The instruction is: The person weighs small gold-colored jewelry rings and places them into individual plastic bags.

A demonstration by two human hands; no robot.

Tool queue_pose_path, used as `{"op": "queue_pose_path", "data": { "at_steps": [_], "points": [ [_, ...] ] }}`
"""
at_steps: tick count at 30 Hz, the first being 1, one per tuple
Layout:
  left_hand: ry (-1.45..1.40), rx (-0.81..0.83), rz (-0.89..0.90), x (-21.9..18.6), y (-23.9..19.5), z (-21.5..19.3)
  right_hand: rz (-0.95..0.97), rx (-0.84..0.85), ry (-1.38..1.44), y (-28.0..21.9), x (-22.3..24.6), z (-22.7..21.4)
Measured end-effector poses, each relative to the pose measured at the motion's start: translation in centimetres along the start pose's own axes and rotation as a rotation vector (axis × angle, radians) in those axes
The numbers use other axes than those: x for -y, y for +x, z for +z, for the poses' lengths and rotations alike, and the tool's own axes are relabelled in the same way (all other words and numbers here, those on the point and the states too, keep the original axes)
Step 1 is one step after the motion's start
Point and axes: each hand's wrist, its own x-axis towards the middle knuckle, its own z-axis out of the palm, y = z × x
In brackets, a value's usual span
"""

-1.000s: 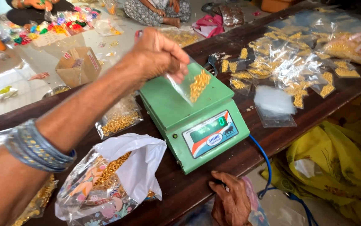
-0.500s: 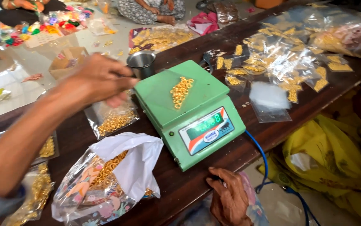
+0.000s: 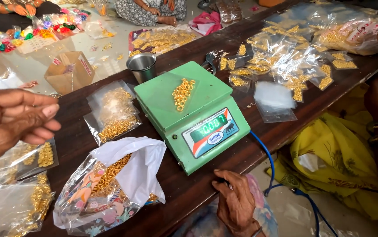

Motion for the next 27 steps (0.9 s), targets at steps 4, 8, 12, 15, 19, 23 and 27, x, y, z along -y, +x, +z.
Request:
{"op": "queue_pose_path", "data": {
  "at_steps": [4,8,12,15,19,23,27],
  "points": [
    [0.054,-0.035,-0.065,-2.2,-1.1,0.7,0.002,0.023,0.022,0.0,-0.1,-0.1],
    [0.061,0.001,-0.164,-1.8,-0.1,1.2,0.019,0.033,0.036,-0.1,-0.1,-0.2],
    [0.062,-0.009,-0.095,-4.4,-0.6,2.0,0.025,0.048,0.023,-0.4,-0.5,-0.2],
    [0.036,0.018,-0.123,-5.3,-0.5,2.6,0.028,0.038,0.025,-0.4,-0.4,-0.1],
    [0.023,0.040,-0.121,-6.8,-0.9,3.1,0.024,0.036,0.026,-0.4,-0.5,-0.2],
    [0.036,0.007,-0.150,-8.0,-1.8,3.1,0.046,0.038,0.078,0.7,0.0,-0.8],
    [0.064,-0.012,-0.194,-8.0,-3.6,2.9,0.274,-0.041,0.183,3.9,5.2,-2.4]
  ]
}}
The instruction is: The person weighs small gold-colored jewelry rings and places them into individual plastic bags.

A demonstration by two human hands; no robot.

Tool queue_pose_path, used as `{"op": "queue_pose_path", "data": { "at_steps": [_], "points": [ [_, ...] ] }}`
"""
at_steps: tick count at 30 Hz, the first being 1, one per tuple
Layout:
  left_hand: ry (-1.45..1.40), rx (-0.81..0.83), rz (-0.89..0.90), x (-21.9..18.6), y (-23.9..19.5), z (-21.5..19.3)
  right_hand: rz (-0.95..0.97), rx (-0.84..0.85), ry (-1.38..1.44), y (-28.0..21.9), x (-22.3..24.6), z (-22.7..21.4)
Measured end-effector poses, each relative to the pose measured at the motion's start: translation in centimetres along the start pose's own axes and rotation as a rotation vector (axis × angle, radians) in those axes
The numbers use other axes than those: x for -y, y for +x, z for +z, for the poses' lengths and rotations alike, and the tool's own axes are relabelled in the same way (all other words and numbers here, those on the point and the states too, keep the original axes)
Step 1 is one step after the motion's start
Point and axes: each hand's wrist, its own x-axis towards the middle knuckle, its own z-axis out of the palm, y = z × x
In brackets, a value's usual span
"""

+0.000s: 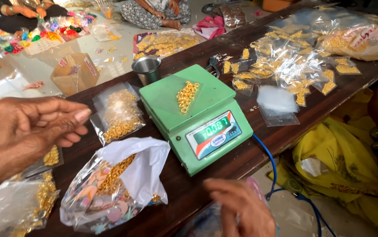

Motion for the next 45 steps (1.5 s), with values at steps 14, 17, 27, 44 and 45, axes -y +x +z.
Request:
{"op": "queue_pose_path", "data": {
  "at_steps": [14,17,27,44,45],
  "points": [
    [0.372,0.269,0.096,-1.9,-6.6,1.0,-0.647,1.042,-0.346,9.9,9.1,7.3],
    [0.425,0.234,0.036,-3.5,-7.3,0.5,-0.610,1.154,-0.226,8.9,7.6,9.7],
    [0.358,0.050,0.365,-5.2,-5.2,0.0,-0.613,1.032,-0.058,7.7,3.5,15.8],
    [0.069,0.447,-0.046,-4.5,13.7,11.4,-0.457,1.197,-0.100,9.2,2.2,18.6],
    [0.072,0.457,-0.040,-4.5,13.7,11.6,-0.447,1.194,-0.105,8.9,2.1,18.4]
  ]
}}
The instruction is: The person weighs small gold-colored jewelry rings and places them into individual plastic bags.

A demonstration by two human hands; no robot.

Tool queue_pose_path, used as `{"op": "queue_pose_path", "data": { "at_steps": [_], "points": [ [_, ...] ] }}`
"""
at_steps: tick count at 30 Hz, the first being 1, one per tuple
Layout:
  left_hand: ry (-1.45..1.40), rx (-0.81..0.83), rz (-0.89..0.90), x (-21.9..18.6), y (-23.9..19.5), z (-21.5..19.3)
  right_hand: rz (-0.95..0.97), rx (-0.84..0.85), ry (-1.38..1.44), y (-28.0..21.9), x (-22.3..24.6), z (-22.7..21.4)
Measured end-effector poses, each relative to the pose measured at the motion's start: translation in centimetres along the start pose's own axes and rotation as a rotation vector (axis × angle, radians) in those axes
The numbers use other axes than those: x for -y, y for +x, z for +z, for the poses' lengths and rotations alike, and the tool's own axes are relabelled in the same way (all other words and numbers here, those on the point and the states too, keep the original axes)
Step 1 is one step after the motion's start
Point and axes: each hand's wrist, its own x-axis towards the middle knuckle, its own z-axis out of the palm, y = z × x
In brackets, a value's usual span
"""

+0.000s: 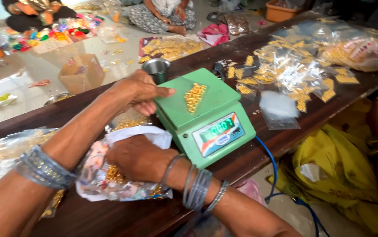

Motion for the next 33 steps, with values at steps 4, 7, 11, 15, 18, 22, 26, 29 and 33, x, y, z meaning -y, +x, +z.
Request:
{"op": "queue_pose_path", "data": {
  "at_steps": [4,7,11,15,18,22,26,29,33],
  "points": [
    [-0.088,-0.077,0.031,-0.4,-0.2,-0.3,-0.103,-0.155,0.076,-0.8,1.0,0.2],
    [-0.156,-0.080,0.023,-0.6,-0.4,-0.5,-0.089,-0.185,0.060,-1.8,1.8,0.7],
    [-0.231,-0.023,0.051,-1.1,-0.4,-0.3,-0.262,-0.581,0.072,-3.7,3.0,0.6],
    [-0.258,-0.015,0.100,-1.7,-0.6,-0.5,-0.125,-0.292,-0.107,-3.9,3.4,-0.6],
    [-0.282,-0.011,0.182,-2.4,-1.0,-0.8,-0.083,-0.314,-0.076,-4.2,3.5,-1.0],
    [-0.270,-0.044,0.187,-2.8,-3.4,-3.3,-0.104,-0.362,0.042,-4.3,3.5,-1.9],
    [-0.164,-0.219,0.493,-0.4,-8.2,-8.2,-0.125,-0.380,0.124,-5.0,4.1,-3.4],
    [0.070,-0.383,0.594,1.4,-15.9,-11.0,-0.104,-0.348,0.089,-5.2,3.6,-3.1],
    [0.088,-0.506,0.645,7.5,-23.5,-11.3,-0.058,-0.270,0.497,-6.3,5.0,-7.5]
  ]
}}
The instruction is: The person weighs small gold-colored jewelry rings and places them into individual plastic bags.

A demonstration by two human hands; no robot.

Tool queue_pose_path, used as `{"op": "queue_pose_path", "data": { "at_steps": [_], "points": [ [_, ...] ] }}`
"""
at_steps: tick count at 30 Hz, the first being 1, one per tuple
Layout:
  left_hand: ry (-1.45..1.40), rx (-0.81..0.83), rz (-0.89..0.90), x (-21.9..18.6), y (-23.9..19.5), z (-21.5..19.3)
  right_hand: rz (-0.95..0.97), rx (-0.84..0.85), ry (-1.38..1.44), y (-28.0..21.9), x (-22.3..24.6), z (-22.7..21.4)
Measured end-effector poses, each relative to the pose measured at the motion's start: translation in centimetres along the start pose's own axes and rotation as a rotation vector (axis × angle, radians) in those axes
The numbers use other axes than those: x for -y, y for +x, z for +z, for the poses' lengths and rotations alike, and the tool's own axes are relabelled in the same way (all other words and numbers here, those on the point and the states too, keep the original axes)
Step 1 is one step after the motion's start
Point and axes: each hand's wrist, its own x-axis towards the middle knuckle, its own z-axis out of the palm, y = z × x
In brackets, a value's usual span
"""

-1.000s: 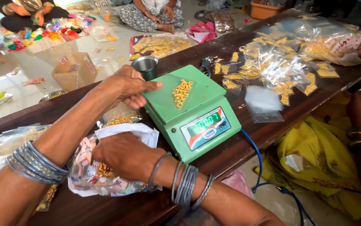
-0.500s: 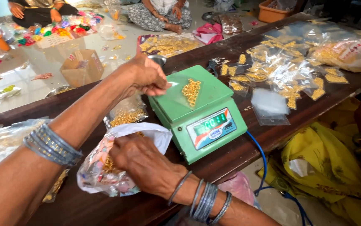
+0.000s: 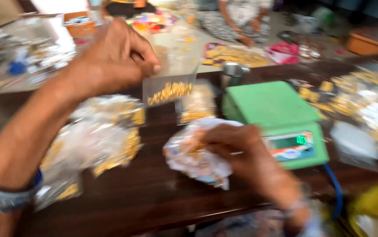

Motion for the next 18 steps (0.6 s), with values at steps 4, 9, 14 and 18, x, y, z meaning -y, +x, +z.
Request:
{"op": "queue_pose_path", "data": {
  "at_steps": [4,9,14,18],
  "points": [
    [0.178,-0.150,-0.165,-0.8,-7.9,0.2,0.068,-0.017,-0.052,2.9,2.1,-2.0],
    [0.167,-0.258,-0.262,2.6,-13.9,3.5,0.248,0.095,-0.014,8.8,4.4,-0.5],
    [0.048,-0.292,-0.273,3.1,-16.4,5.5,0.352,0.236,0.199,11.7,6.2,2.9],
    [0.077,-0.232,-0.443,3.6,-17.7,6.9,0.362,0.315,0.205,11.6,5.1,5.7]
  ]
}}
